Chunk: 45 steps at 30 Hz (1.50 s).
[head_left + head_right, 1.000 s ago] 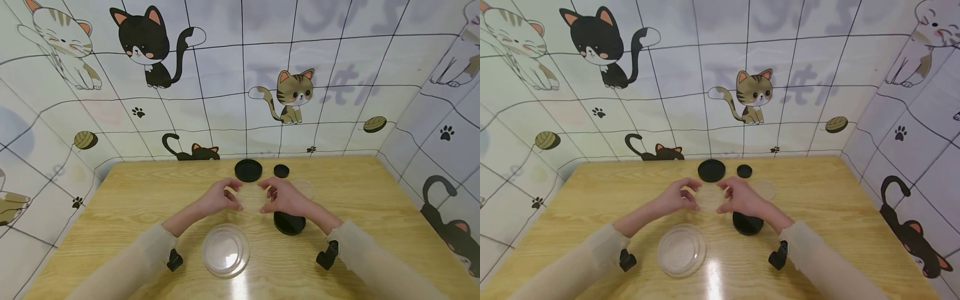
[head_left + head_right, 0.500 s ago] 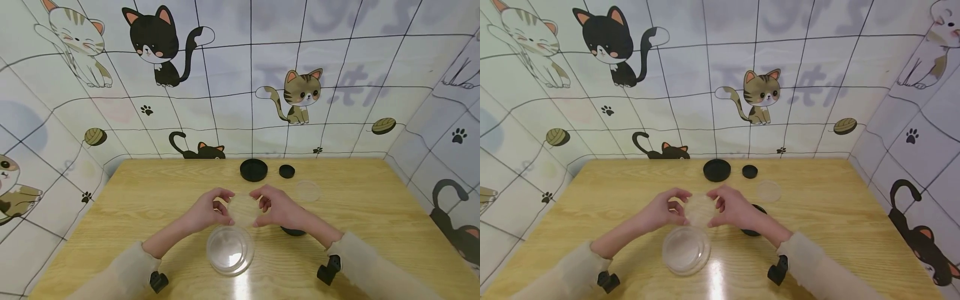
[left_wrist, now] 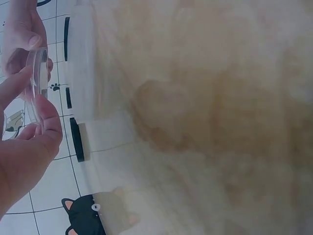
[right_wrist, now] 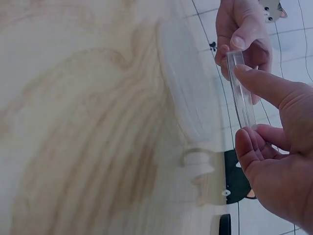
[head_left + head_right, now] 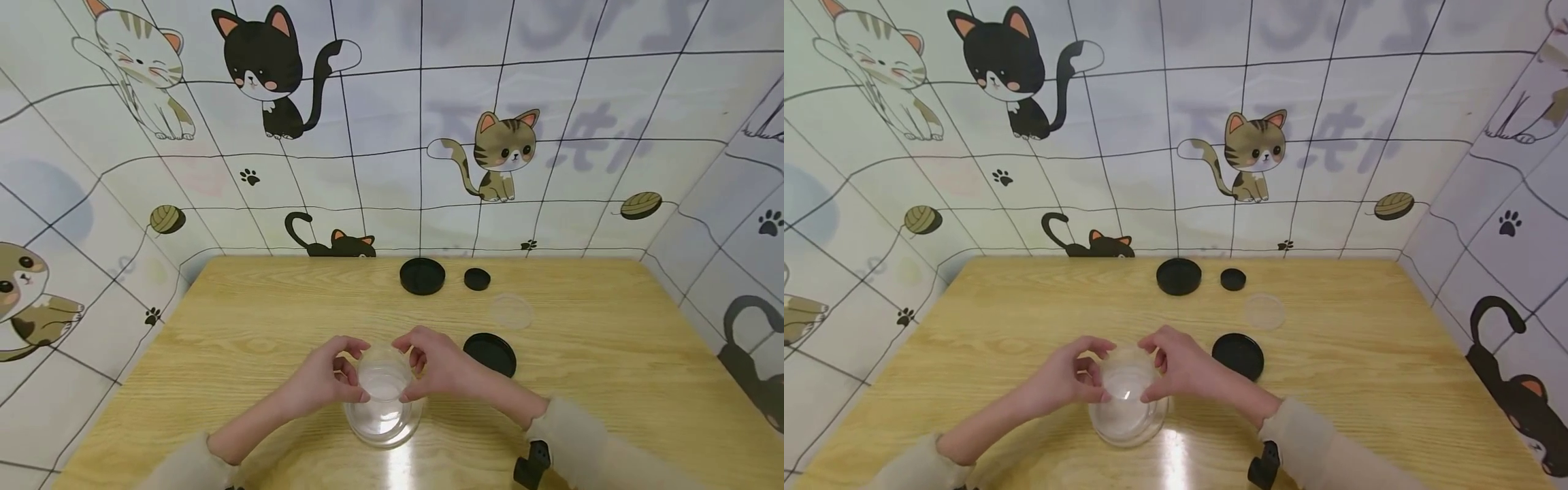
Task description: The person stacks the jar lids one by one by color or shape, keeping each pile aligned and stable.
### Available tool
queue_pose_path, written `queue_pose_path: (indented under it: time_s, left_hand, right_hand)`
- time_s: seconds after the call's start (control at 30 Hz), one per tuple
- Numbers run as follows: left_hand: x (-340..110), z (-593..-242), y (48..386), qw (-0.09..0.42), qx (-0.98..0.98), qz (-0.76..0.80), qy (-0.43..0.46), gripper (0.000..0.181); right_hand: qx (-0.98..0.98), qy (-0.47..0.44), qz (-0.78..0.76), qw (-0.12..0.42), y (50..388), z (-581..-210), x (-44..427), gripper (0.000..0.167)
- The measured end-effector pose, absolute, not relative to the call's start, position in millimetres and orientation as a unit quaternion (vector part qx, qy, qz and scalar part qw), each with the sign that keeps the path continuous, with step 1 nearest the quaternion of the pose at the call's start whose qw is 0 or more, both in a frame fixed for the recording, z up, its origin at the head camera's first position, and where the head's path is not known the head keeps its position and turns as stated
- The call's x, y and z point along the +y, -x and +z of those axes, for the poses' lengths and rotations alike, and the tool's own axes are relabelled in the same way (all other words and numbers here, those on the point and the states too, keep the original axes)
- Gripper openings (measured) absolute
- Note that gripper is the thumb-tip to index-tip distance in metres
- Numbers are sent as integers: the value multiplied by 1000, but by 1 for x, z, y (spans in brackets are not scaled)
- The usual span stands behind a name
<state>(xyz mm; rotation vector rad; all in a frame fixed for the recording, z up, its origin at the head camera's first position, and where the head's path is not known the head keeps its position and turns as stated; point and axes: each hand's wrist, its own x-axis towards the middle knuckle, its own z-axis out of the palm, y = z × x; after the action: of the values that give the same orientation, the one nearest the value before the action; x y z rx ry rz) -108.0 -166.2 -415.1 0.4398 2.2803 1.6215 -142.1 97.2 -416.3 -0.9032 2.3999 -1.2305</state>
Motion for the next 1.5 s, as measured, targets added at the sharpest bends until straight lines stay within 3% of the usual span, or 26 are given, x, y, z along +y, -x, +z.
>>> queue_pose_path:
  time_s: [0.53,1.5]
  left_hand:
    - [-177,-432,82,137,812,543,-164,71]
    - [-172,-432,83,110,853,469,-202,69]
  right_hand:
    - [834,323,-417,165,125,-430,80,69]
    - [841,336,-386,171,123,-429,85,66]
